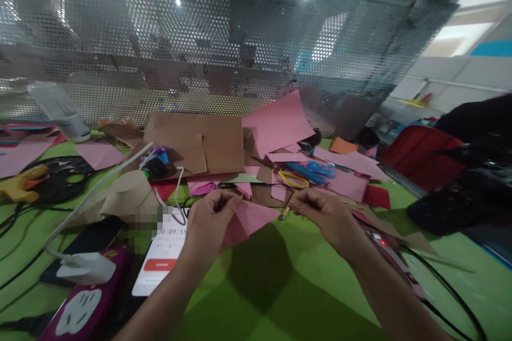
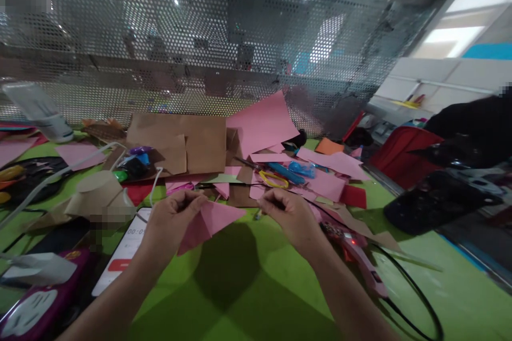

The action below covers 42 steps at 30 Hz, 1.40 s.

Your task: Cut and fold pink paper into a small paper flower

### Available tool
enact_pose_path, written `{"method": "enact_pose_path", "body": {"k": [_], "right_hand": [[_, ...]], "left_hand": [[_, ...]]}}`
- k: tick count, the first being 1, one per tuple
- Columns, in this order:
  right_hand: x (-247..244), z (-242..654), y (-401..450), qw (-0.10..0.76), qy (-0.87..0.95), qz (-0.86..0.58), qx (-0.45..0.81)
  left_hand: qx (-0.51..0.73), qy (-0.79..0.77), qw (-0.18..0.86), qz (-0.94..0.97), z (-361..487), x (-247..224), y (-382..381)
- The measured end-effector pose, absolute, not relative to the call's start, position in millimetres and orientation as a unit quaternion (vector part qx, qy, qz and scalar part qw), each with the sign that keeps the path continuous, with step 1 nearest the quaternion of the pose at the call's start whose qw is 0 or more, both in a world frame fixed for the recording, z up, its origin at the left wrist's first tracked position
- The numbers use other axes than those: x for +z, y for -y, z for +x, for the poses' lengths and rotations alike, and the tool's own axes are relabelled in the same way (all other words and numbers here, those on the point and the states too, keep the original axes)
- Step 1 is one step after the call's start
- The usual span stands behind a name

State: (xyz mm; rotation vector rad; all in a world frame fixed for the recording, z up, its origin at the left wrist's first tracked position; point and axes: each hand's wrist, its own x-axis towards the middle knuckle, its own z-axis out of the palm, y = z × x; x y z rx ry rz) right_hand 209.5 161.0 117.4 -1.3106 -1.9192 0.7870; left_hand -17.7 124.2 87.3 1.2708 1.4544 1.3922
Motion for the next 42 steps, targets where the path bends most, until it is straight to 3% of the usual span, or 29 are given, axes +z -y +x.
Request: {"method": "enact_pose_path", "body": {"k": [3,7,14,28,35,38,42], "right_hand": [[118,202,-153,0.354,0.731,-0.487,0.322],[114,186,-141,0.298,0.760,-0.457,0.352],[108,190,-149,0.334,0.713,-0.470,0.399],[110,184,-140,0.358,0.724,-0.453,0.377],[101,191,-148,0.456,0.579,-0.441,0.512],[99,188,-148,0.474,0.549,-0.431,0.537],[99,186,-146,0.454,0.557,-0.429,0.548]], "left_hand": [[0.524,-0.563,0.358,0.530,-14,87,-122],[0.505,-0.536,0.361,0.573,-6,87,-117],[0.468,-0.488,0.472,0.566,-3,78,-120],[0.370,-0.530,0.357,0.674,-2,79,-113],[0.545,-0.452,0.523,0.475,-5,76,-125],[0.532,-0.404,0.573,0.475,0,74,-123],[0.508,-0.410,0.565,0.504,5,76,-118]]}}
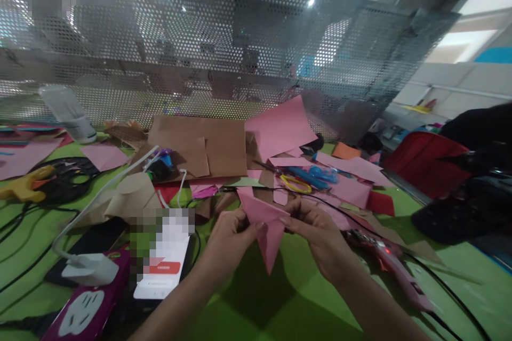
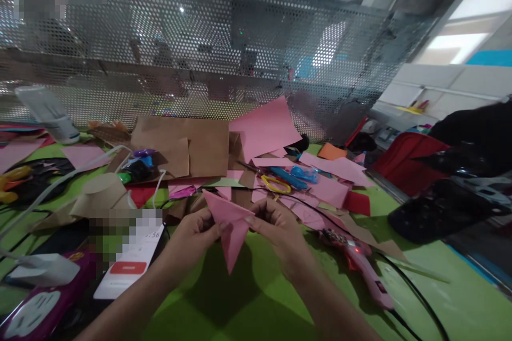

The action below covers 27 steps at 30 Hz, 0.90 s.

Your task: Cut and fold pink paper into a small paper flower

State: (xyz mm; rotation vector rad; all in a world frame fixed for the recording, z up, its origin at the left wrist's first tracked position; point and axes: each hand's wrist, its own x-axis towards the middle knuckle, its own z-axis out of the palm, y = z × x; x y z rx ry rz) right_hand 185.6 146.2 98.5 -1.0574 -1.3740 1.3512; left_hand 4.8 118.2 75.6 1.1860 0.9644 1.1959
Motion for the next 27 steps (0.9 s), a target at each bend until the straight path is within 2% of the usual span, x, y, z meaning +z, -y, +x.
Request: {"method": "enact_pose_path", "body": {"k": [7,20,27], "right_hand": [[99,186,-146,0.400,0.587,-0.432,0.555],[95,183,-146,0.445,0.511,-0.402,0.616],[94,183,-146,0.427,0.548,-0.403,0.596]], "left_hand": [[0.492,-0.443,0.541,0.518,1,73,-120],[0.512,-0.377,0.672,0.379,0,85,-115],[0.521,-0.352,0.710,0.317,1,86,-114]]}}
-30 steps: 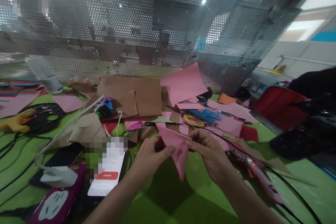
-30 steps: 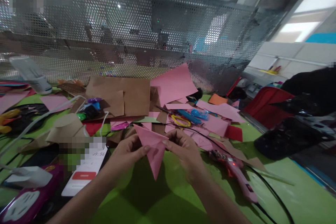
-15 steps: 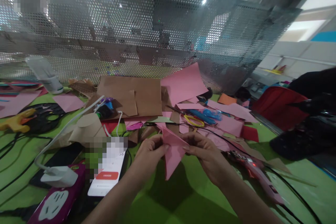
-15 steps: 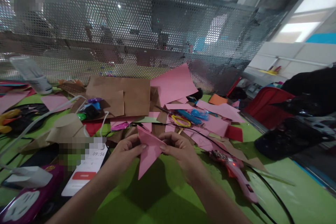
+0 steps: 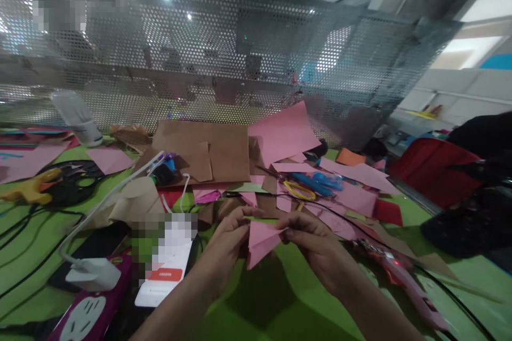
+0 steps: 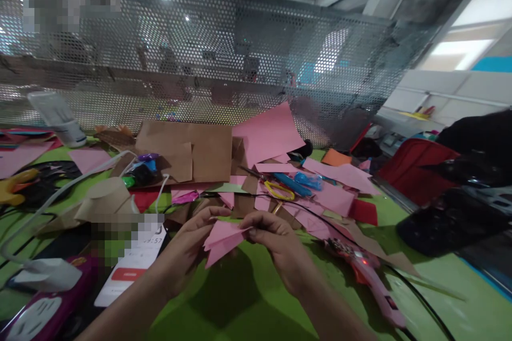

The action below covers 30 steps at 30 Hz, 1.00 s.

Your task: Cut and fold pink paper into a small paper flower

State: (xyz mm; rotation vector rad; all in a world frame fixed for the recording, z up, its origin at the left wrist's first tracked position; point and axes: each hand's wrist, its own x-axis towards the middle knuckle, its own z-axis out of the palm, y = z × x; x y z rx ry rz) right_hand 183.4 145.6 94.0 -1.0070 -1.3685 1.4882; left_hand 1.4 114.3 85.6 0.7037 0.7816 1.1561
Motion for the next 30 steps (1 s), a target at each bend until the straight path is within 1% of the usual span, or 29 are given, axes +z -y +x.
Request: {"method": "enact_pose_path", "body": {"k": [9,13,16,20,27,30], "right_hand": [[92,184,-149,0.446,0.536,-0.450,0.558],[91,185,-150,0.449,0.533,-0.451,0.558],[90,186,-150,0.444,0.537,-0.449,0.559],[93,188,-151,0.430,0.553,-0.446,0.557],[101,188,-148,0.419,0.607,-0.447,0.505],[101,188,-147,0.411,0.627,-0.453,0.482]], "left_hand": [[0.470,-0.369,0.723,0.345,2,85,-112],[0.470,-0.370,0.703,0.385,3,84,-112],[0.475,-0.366,0.696,0.395,2,86,-113],[0.453,-0.351,0.722,0.388,1,88,-115],[0.459,-0.331,0.747,0.348,-1,85,-115],[0.448,-0.340,0.742,0.364,0,85,-114]]}}
